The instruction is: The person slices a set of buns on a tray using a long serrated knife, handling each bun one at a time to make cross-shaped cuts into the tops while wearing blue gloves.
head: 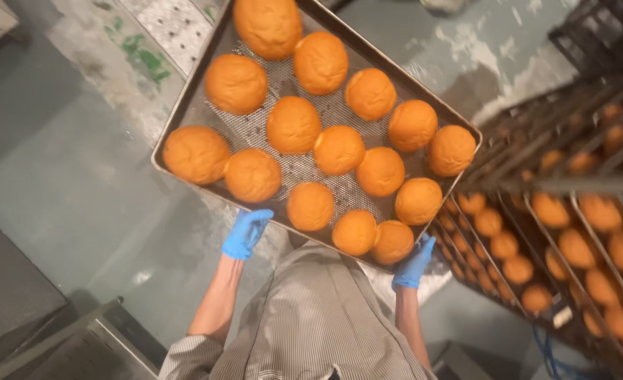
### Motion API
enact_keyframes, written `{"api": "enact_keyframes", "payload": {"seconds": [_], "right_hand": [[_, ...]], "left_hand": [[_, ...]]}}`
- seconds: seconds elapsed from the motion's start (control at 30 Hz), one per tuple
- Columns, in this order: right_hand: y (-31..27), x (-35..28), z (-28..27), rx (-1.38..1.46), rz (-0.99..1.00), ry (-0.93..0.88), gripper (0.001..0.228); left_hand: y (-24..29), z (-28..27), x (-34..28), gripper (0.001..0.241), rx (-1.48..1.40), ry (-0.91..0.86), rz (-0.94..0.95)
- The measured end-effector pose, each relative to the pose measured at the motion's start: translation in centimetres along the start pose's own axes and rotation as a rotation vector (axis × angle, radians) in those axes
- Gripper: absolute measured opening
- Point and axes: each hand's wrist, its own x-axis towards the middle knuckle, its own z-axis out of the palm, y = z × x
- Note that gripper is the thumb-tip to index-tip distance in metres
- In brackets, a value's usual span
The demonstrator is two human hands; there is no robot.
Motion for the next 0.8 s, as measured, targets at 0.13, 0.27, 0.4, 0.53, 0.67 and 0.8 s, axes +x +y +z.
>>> {"api": "enact_keyframes", "payload": {"seconds": [0.13,0.27,0.4,0.53,0.67,0.8], "right_hand": [[-0.4,6.7,12.5,-0.07,-0.04,-0.064,0.059],[-0.2,10.3,27.3,-0.085,0.106,-0.258,0.049],[2.4,16.1,40.6,-0.237,0.037,-0.34,0.041],[7.4,23.6,50.6,-0.494,-0.228,-0.456,0.042],[8.5,28.4,62.0,-0.534,-0.135,-0.36,0.048],[6.6,32.2,72.7,-0.477,-0.186,-0.42,0.052]], "left_hand": [[7.9,-4.2,5.6,0.01,0.202,0.263,-0.175],[17.1,-6.9,10.5,0.009,0.004,0.364,0.038],[25.0,-10.2,17.9,0.017,-0.139,0.423,0.17],[33.9,-13.9,26.3,0.01,-0.16,0.391,0.186],[44.2,-15.8,35.9,0.011,-0.322,0.414,0.18],[54.7,-16.1,47.1,0.01,-0.407,0.281,0.176]]}}
